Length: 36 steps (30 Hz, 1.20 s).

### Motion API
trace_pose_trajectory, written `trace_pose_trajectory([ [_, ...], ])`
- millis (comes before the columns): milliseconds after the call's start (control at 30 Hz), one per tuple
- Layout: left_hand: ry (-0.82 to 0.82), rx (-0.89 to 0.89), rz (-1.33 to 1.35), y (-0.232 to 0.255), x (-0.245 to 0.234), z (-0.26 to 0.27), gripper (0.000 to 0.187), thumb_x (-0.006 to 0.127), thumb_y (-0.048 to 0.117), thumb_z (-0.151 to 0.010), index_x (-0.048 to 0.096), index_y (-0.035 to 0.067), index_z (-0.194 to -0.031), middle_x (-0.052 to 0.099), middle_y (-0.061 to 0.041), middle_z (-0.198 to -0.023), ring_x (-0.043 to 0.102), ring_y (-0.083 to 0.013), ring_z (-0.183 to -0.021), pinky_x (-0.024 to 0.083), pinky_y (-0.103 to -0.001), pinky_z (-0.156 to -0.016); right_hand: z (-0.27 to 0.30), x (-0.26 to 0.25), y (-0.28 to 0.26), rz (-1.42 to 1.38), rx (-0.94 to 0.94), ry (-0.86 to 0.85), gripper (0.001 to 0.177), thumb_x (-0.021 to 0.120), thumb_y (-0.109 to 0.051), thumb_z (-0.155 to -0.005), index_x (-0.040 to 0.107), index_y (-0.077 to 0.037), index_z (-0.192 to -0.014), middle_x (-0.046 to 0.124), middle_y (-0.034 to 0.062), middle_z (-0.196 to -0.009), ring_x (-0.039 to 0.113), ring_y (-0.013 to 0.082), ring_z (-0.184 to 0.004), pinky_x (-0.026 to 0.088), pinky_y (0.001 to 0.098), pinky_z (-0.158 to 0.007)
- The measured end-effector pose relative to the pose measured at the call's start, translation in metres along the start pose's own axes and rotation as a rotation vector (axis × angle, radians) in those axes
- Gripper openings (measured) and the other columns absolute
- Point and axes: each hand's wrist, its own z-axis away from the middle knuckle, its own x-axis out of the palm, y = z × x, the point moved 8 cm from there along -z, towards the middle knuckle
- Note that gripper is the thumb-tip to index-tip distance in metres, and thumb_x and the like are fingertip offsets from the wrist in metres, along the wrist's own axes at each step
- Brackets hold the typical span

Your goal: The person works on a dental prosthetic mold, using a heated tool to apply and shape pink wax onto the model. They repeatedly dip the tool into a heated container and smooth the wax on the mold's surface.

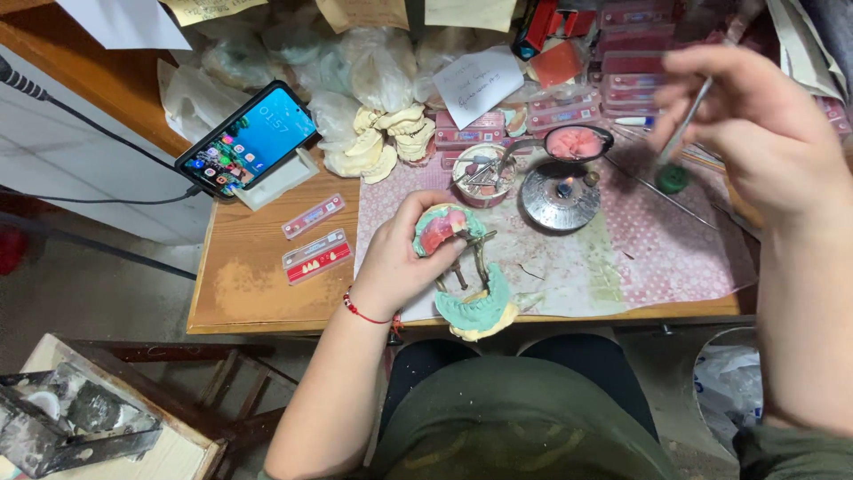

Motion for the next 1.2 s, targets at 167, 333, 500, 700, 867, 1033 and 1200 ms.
trace_pose_trajectory([
  [167, -0.006, -0.026, 0.001, -0.018, 0.007, 0.005, 0.052, 0.072, 0.044, -0.087, 0.047, 0.014, -0.122, 0.066, -0.005, -0.111, 0.064, -0.0203, -0.097, 0.048, -0.034, -0.087, 0.05, -0.028, 0.058, 0.307, 0.051, 0.039, 0.021, 0.049, -0.004, -0.107, 0.055, -0.005, -0.126, 0.065, 0.0088, -0.088, 0.066, 0.0191, -0.073, 0.054, 0.03, -0.071],
  [333, 0.06, -0.03, 0.062, -0.014, 0.01, 0.009, 0.046, 0.069, 0.04, -0.091, 0.048, 0.013, -0.122, 0.066, -0.004, -0.108, 0.064, -0.0186, -0.096, 0.048, -0.033, -0.088, 0.069, 0.003, 0.088, 0.877, 0.077, -0.071, 0.016, 0.054, -0.005, -0.102, 0.046, -0.007, -0.116, 0.077, 0.0064, -0.11, 0.074, 0.0319, -0.099, 0.054, 0.0498, -0.084],
  [500, 0.215, -0.032, 0.053, -0.009, 0.003, 0.01, 0.035, 0.065, 0.039, -0.095, 0.056, 0.016, -0.12, 0.072, -0.003, -0.103, 0.069, -0.0206, -0.092, 0.05, -0.034, -0.084, 0.069, 0.009, 0.093, 1.012, -0.227, -0.026, 0.02, 0.066, -0.006, -0.098, 0.068, -0.009, -0.117, 0.07, 0.0121, -0.103, 0.062, 0.0361, -0.102, 0.05, 0.0466, -0.089],
  [700, 0.223, 0.026, 0.151, -0.003, 0.002, 0.004, 0.032, 0.065, 0.034, -0.095, 0.064, 0.013, -0.12, 0.073, -0.002, -0.11, 0.068, -0.017, -0.099, 0.05, -0.031, -0.09, 0.073, 0.008, 0.071, 0.963, -0.35, 0.019, 0.02, 0.079, -0.019, -0.095, 0.078, -0.011, -0.113, 0.073, 0.0075, -0.113, 0.064, 0.0287, -0.113, 0.044, 0.042, -0.107],
  [867, 0.111, 0.056, 0.104, 0.018, 0.002, -0.003, 0.029, 0.072, 0.028, -0.091, 0.066, 0.016, -0.117, 0.074, 0.003, -0.098, 0.066, -0.0109, -0.089, 0.05, -0.027, -0.084, 0.135, -0.059, 0.078, 0.719, -0.477, 0.375, 0.017, 0.083, 0.016, -0.11, 0.072, 0.006, -0.103, 0.07, 0.0232, -0.108, 0.063, 0.035, -0.103, 0.049, 0.0443, -0.1],
  [1033, -0.185, 0.214, -0.061, 0.054, 0.023, -0.026, 0.041, 0.075, 0.03, -0.088, 0.068, 0.013, -0.125, 0.076, -0.001, -0.12, 0.071, -0.0158, -0.109, 0.05, -0.029, -0.094, 0.2, -0.193, 0.193, 0.007, 0.317, 1.048, 0.019, 0.069, -0.05, -0.109, 0.068, -0.041, -0.125, 0.068, -0.0196, -0.129, 0.066, -0.0047, -0.12, 0.065, 0.0178, -0.083],
  [1200, -0.693, 0.173, -0.327, 0.069, 0.065, -0.045, 0.03, 0.068, 0.049, -0.09, 0.066, 0.02, -0.097, 0.069, 0.003, -0.081, 0.061, -0.0135, -0.072, 0.046, -0.03, -0.068, 0.161, -0.181, 0.097, 0.651, -0.101, 0.729, 0.084, 0.09, 0.0, -0.083, 0.043, 0.007, -0.153, 0.048, 0.0289, -0.142, 0.054, 0.0347, -0.109, 0.045, 0.0393, -0.078],
])
